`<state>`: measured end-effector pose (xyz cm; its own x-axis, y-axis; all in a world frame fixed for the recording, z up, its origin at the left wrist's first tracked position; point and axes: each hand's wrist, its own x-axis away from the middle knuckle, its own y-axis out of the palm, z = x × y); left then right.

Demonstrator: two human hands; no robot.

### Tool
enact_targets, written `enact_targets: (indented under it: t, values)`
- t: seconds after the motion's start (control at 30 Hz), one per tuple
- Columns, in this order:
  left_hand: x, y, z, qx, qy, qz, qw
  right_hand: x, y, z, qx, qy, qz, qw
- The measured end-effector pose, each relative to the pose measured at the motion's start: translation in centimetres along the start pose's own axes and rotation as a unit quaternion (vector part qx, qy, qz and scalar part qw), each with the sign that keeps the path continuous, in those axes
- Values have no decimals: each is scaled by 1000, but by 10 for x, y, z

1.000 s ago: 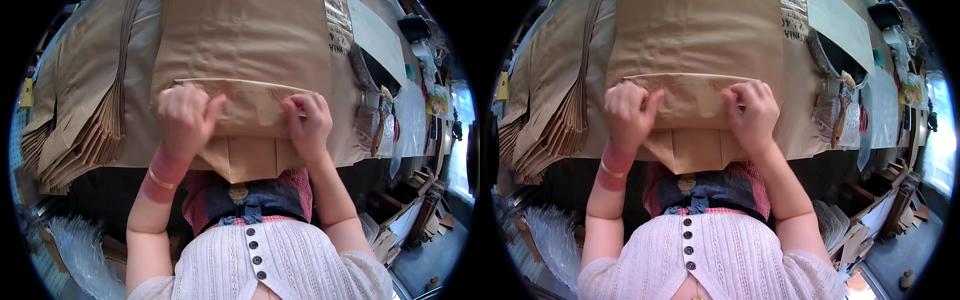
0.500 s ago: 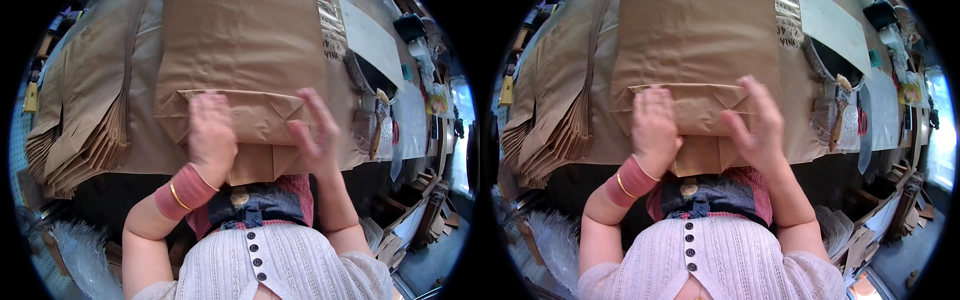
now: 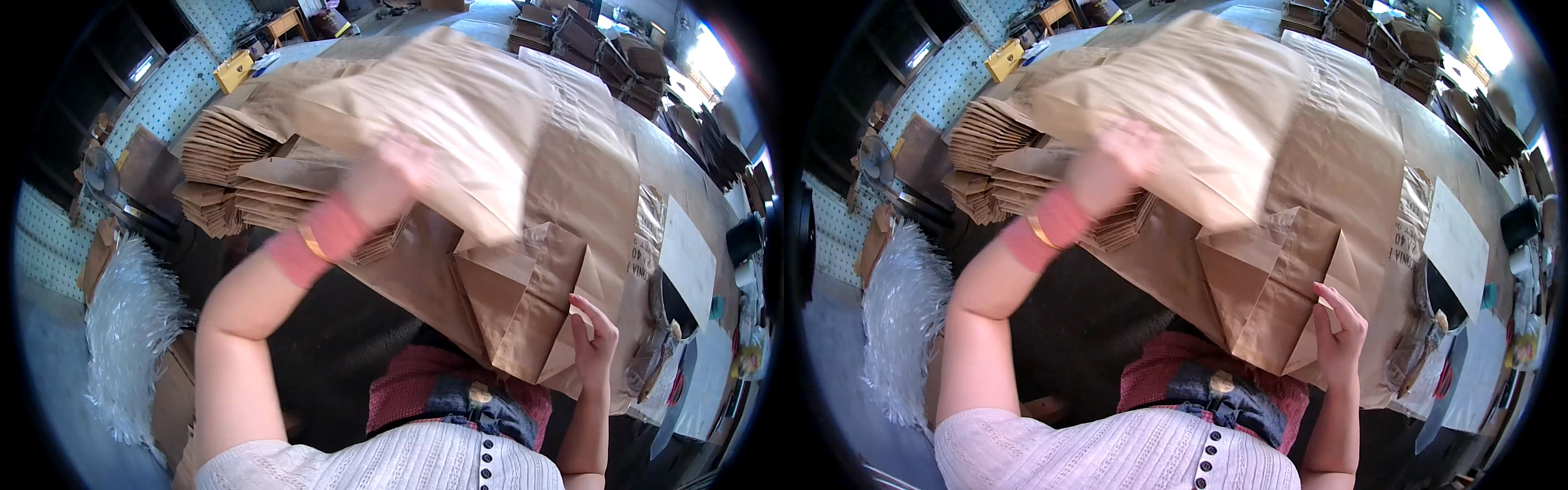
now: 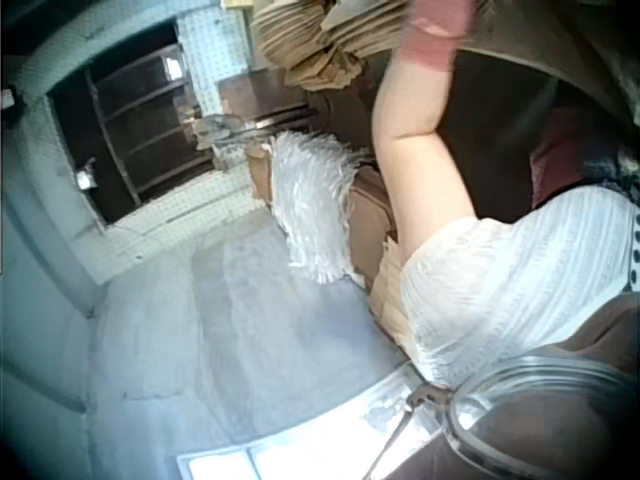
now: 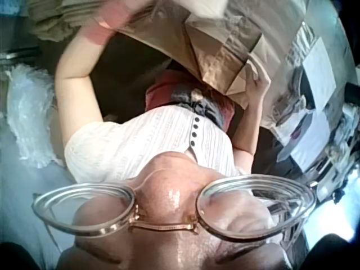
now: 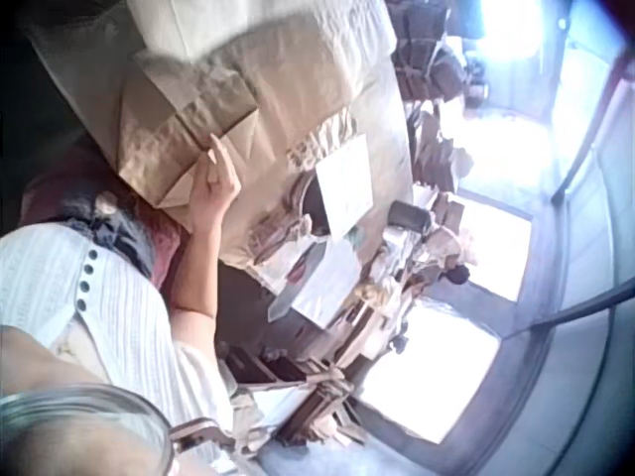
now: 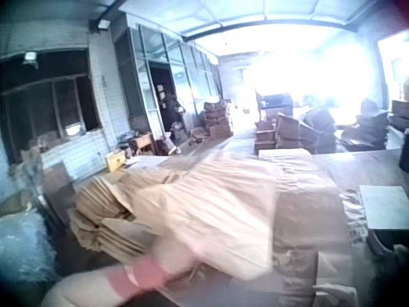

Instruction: The person folds the top flaps of brown paper bags and applies glue to the edges using a brush. They then press the glued flaps together to seal the bags and place the finished items into a stack.

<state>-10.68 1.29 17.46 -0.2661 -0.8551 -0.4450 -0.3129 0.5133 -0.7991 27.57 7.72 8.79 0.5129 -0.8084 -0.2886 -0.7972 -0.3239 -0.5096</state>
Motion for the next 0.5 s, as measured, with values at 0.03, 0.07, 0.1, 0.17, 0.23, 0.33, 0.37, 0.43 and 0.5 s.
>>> enact_targets:
  t: [0.03,0.07,0.1,0.17,0.23,0.33,0.37,0.43,0.5]
  values:
    - [14,-6,-28,-56,-4,-24,998,1,-1,2,2,15,2,1000]
    - [39,-6,-64,-88,-4,-37,995,2,4,3,-11,27,-5,1000]
    - [61,-6,-93,-76,-19,-26,997,3,8,7,-14,23,-16,1000]
    - [105,-10,-127,-53,-37,-39,997,2,15,16,-24,13,-38,999]
    - [148,8,-139,-17,-45,-82,995,-1,22,16,-4,-21,-52,998]
    - [164,24,-103,43,-66,-149,986,-3,22,20,29,-28,-71,997]
    - [163,24,-104,62,-84,-155,982,-5,23,21,35,-24,-78,996]
    - [156,28,-104,114,-118,-172,971,-2,16,21,37,-19,-85,996]
    - [127,4,-89,77,-129,-216,965,3,-3,22,56,-41,-70,995]
